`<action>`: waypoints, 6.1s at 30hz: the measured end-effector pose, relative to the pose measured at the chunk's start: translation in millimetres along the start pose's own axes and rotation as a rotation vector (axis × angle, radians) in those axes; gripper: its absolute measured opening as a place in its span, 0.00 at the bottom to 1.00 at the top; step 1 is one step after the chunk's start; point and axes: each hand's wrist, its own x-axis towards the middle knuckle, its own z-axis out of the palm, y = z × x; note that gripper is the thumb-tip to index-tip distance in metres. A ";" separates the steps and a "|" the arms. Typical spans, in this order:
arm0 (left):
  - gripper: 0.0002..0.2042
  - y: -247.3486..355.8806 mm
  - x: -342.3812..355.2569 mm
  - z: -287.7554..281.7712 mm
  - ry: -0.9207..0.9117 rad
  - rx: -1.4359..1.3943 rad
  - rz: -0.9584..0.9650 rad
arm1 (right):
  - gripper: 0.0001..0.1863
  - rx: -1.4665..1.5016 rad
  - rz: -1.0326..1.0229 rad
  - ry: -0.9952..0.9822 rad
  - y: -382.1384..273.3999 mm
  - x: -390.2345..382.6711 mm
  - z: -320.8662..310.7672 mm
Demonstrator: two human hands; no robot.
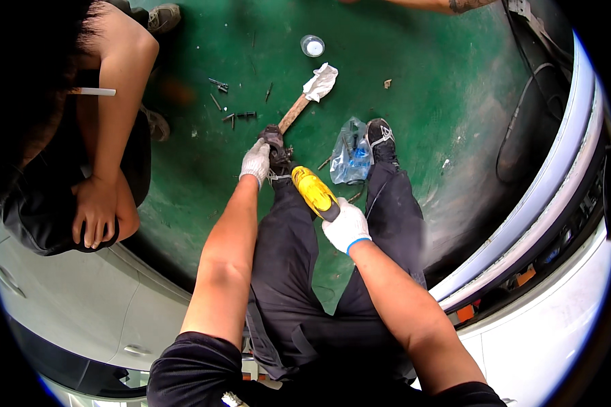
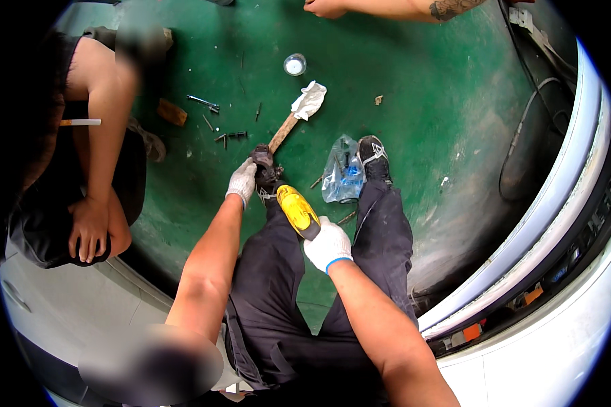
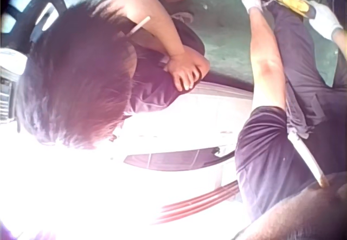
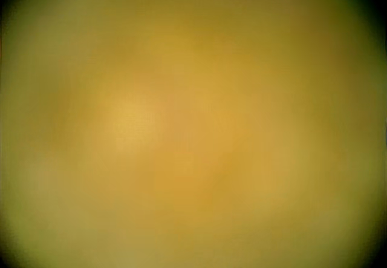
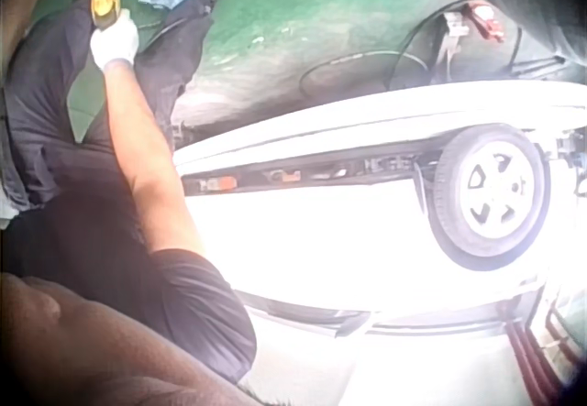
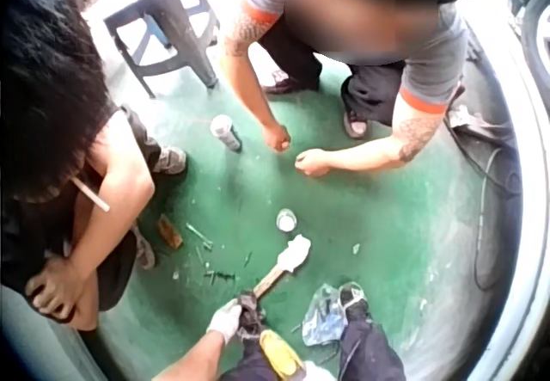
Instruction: The person sits on the floor of a garage and uses a yellow power drill to work on a metal car part, likely a brake caliper. They hold the part with one hand while drilling, then inspect the drilled area and rotate the part to view it from different angles.
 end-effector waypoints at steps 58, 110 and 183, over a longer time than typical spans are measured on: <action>0.28 -3.5 4.6 3.3 -0.020 -0.087 0.003 | 0.17 -0.059 -0.063 0.051 6.9 -0.9 7.9; 0.28 19.5 -6.8 2.8 -0.022 -0.095 -0.035 | 0.17 -0.214 -0.097 -0.036 -8.7 4.5 -15.8; 0.15 85.6 -164.2 83.6 -0.255 -1.390 -0.740 | 0.46 -0.169 -0.040 -0.127 -28.9 3.8 -13.1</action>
